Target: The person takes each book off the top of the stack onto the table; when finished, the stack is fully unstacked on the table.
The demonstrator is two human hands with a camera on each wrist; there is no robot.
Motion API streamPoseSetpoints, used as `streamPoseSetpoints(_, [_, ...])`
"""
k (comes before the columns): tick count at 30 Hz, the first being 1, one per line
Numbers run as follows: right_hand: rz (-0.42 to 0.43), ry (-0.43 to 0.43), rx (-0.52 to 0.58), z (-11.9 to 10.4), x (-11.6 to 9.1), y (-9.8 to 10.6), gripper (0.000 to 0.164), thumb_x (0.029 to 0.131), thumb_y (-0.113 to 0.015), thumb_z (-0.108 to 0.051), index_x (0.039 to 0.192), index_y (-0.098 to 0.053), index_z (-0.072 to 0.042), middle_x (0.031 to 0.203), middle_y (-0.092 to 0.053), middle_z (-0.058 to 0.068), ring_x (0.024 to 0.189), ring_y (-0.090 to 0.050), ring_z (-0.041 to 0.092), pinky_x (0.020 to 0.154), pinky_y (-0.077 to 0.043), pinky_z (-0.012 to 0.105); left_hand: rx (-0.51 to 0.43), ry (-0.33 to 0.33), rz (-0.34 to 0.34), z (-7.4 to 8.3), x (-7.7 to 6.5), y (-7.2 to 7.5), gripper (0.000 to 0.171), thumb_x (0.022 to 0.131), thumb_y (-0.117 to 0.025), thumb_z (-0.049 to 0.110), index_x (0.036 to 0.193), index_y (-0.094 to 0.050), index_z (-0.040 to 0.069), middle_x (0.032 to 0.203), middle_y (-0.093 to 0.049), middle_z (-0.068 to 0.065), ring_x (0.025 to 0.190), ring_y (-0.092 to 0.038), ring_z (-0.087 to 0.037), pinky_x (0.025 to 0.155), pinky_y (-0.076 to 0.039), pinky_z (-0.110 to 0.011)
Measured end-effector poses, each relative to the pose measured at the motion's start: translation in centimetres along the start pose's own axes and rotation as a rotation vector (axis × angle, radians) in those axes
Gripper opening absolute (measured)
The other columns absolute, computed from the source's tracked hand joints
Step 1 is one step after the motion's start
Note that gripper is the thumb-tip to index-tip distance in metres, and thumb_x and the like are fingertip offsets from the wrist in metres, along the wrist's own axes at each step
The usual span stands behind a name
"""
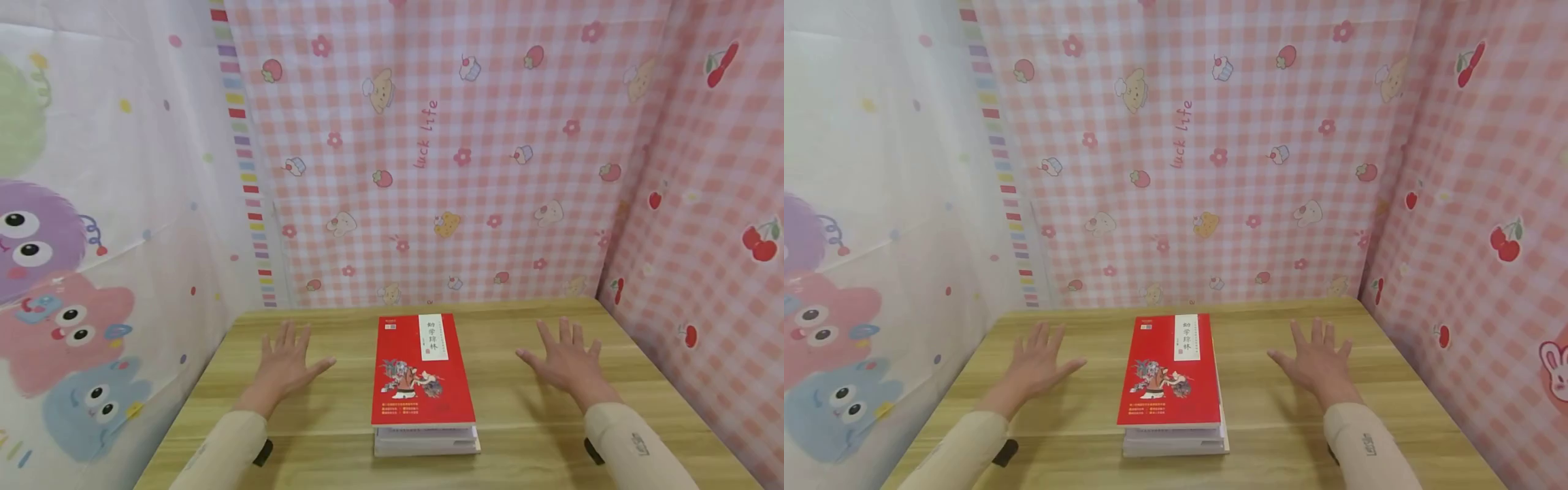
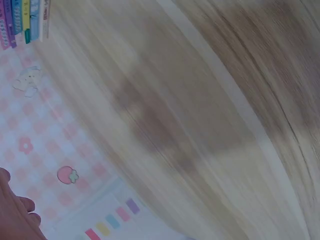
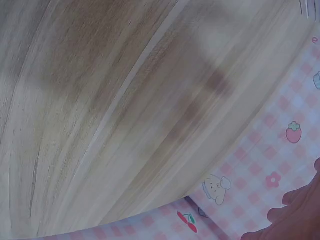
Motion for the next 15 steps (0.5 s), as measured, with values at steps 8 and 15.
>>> streamPoseSetpoints(8, [-0.021, -0.012, 0.073, -0.6, 0.0, 0.1, 0.096, 0.095, -0.037, -0.071, 0.156, -0.019, 0.001, 0.151, 0.001, 0.044, 0.136, 0.004, 0.065, 0.098, 0.004, 0.083, -0.054, 0.008, -0.024, 1.4, 0.8, 0.0, 0.099, 0.091, -0.047, 0.072, 0.155, -0.024, 0.000, 0.157, -0.015, -0.033, 0.146, -0.008, -0.049, 0.110, -0.003, -0.073])
streamPoseSetpoints(15, [-0.055, -0.021, 0.156, -1.7, 0.4, -0.1, 0.093, 0.098, -0.040, -0.065, 0.157, -0.012, 0.001, 0.151, 0.005, 0.045, 0.136, 0.007, 0.064, 0.097, 0.004, 0.083, -0.141, 0.029, -0.058, 2.6, 1.3, -0.2, 0.102, 0.091, -0.045, 0.074, 0.157, -0.018, 0.000, 0.159, -0.010, -0.032, 0.146, -0.004, -0.048, 0.111, -0.001, -0.071])
Point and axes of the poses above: each hand's wrist, its own x-axis towards the middle knuckle, its own y-axis out of the back of the hand, z = x × y, the point moved 5 cm from there along x, towards the middle knuckle
